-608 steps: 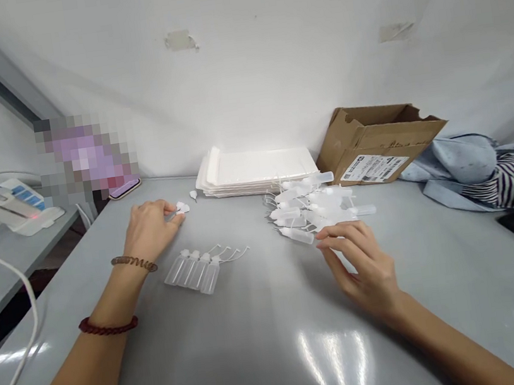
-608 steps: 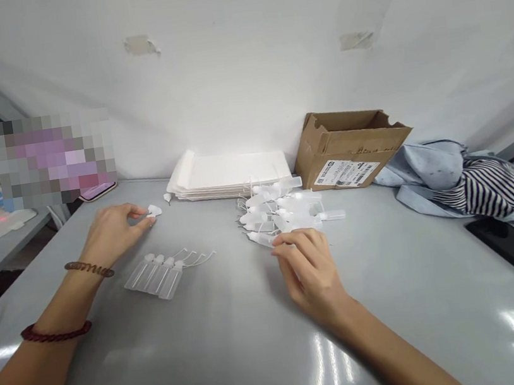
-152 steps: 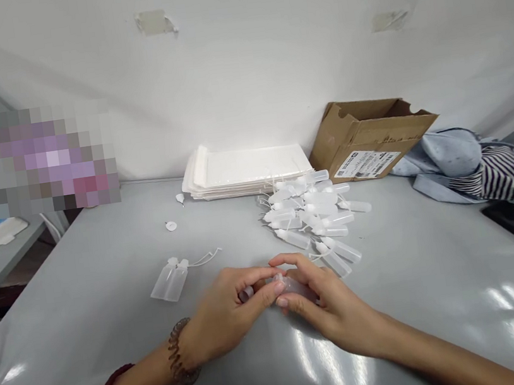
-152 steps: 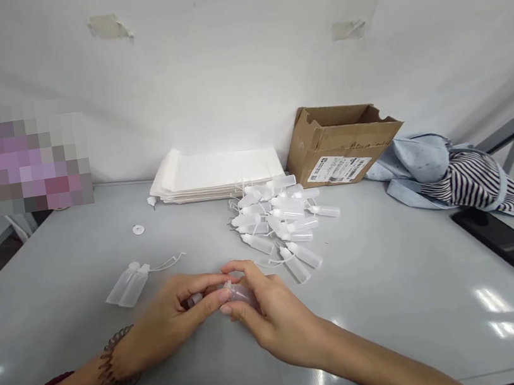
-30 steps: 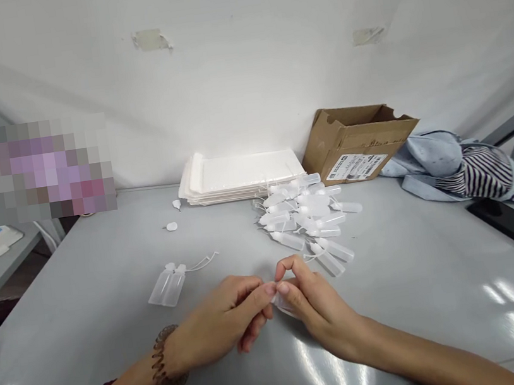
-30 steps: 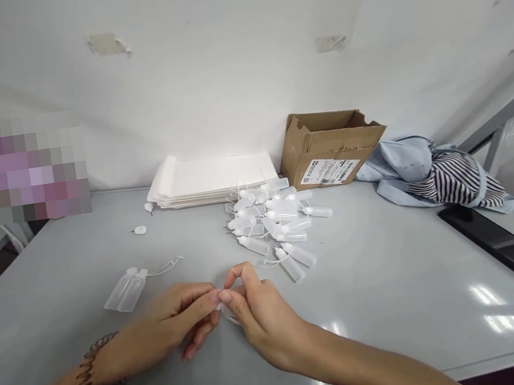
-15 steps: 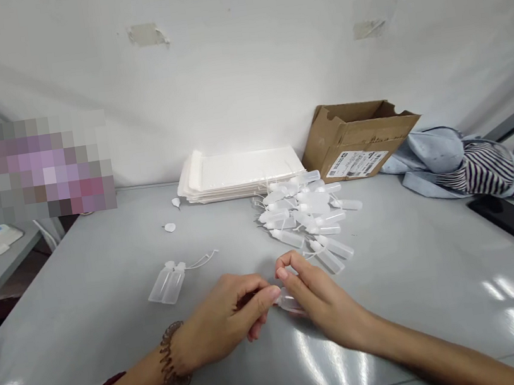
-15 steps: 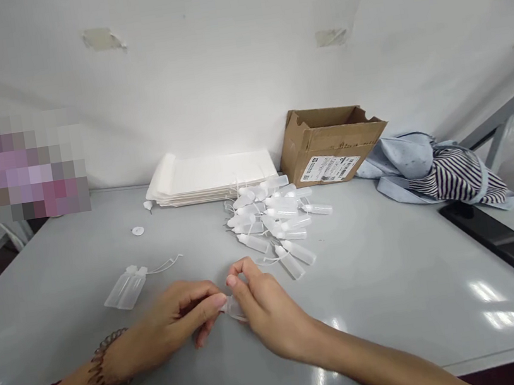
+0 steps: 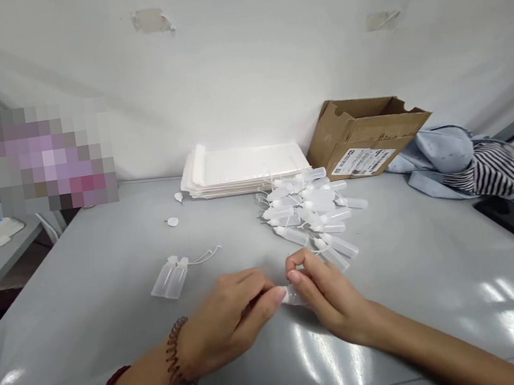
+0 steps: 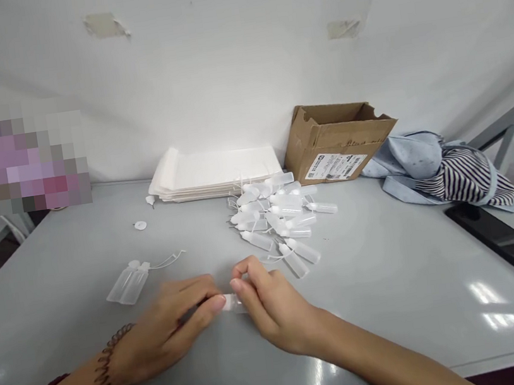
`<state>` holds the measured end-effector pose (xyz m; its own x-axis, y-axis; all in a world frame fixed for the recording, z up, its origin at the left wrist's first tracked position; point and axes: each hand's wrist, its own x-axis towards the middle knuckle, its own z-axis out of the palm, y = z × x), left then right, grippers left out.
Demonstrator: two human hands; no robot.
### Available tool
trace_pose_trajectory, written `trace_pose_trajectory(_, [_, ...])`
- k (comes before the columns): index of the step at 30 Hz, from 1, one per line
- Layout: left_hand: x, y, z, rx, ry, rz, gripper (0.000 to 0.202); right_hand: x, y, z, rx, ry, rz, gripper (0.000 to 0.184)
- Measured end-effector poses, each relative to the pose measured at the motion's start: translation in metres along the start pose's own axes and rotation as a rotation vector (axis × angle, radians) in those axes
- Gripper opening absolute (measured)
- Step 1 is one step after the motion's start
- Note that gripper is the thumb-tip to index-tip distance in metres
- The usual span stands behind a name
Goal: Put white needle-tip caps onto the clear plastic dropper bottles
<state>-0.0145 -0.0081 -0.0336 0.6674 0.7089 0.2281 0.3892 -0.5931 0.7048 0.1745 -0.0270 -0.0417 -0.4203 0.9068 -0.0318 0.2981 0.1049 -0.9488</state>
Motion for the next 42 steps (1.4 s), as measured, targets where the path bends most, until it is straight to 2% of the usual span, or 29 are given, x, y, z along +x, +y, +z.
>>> trace_pose_trajectory(3, [0.003, 0.001, 0.002, -0.114, -0.096, -0.152, 0.036, -0.001, 0.003, 0.002, -0.234, 0.035, -0.181, 0.008])
trace_pose_trajectory(5, [0.003, 0.002, 0.003, -0.160, -0.144, -0.195, 0.036, 0.000, 0.003, 0.002, -0.248, 0.035, -0.160, 0.008])
trace_pose_trajectory(9, [0.002, 0.002, 0.003, -0.149, -0.136, -0.177, 0.031, 0.001, 0.000, -0.002, -0.133, 0.041, 0.030, 0.020])
trace_pose_trajectory(12, [0.002, 0.002, -0.001, -0.142, -0.125, -0.163, 0.025, 0.001, 0.000, -0.004, -0.085, 0.100, -0.024, 0.020])
trace_pose_trajectory(15, [0.006, 0.000, -0.011, -0.128, -0.094, -0.169, 0.022, 0.001, 0.004, -0.011, -0.063, 0.247, -0.132, 0.013])
trace_pose_trajectory(18, [0.010, -0.014, -0.032, 0.014, 0.039, -0.252, 0.022, 0.006, 0.010, -0.025, -0.160, 0.457, -0.224, 0.006])
trace_pose_trajectory(20, [0.010, -0.033, -0.054, 0.179, 0.170, -0.326, 0.022, 0.012, 0.014, -0.037, -0.370, 0.596, -0.264, 0.007])
trace_pose_trajectory(22, [0.006, -0.057, -0.078, 0.368, 0.227, -0.415, 0.024, 0.017, 0.018, -0.048, -0.640, 0.697, -0.297, 0.011])
trace_pose_trajectory(24, [0.000, -0.081, -0.099, 0.436, 0.231, -0.467, 0.028, 0.022, 0.021, -0.055, -0.824, 0.740, -0.325, 0.012])
trace_pose_trajectory(27, [-0.010, -0.109, -0.117, 0.465, 0.141, -0.488, 0.040, 0.025, 0.024, -0.059, -0.955, 0.748, -0.359, 0.014])
trace_pose_trajectory(30, [-0.013, -0.122, -0.118, 0.457, 0.090, -0.517, 0.041, 0.026, 0.026, -0.059, -1.061, 0.707, -0.329, 0.018])
trace_pose_trajectory(35, [-0.009, -0.121, -0.112, 0.438, 0.102, -0.545, 0.034, 0.025, 0.028, -0.065, -1.200, 0.620, -0.193, 0.025])
trace_pose_trajectory(42, [-0.008, -0.111, -0.108, 0.382, 0.055, -0.535, 0.042, 0.024, 0.026, -0.066, -1.156, 0.604, -0.167, 0.025])
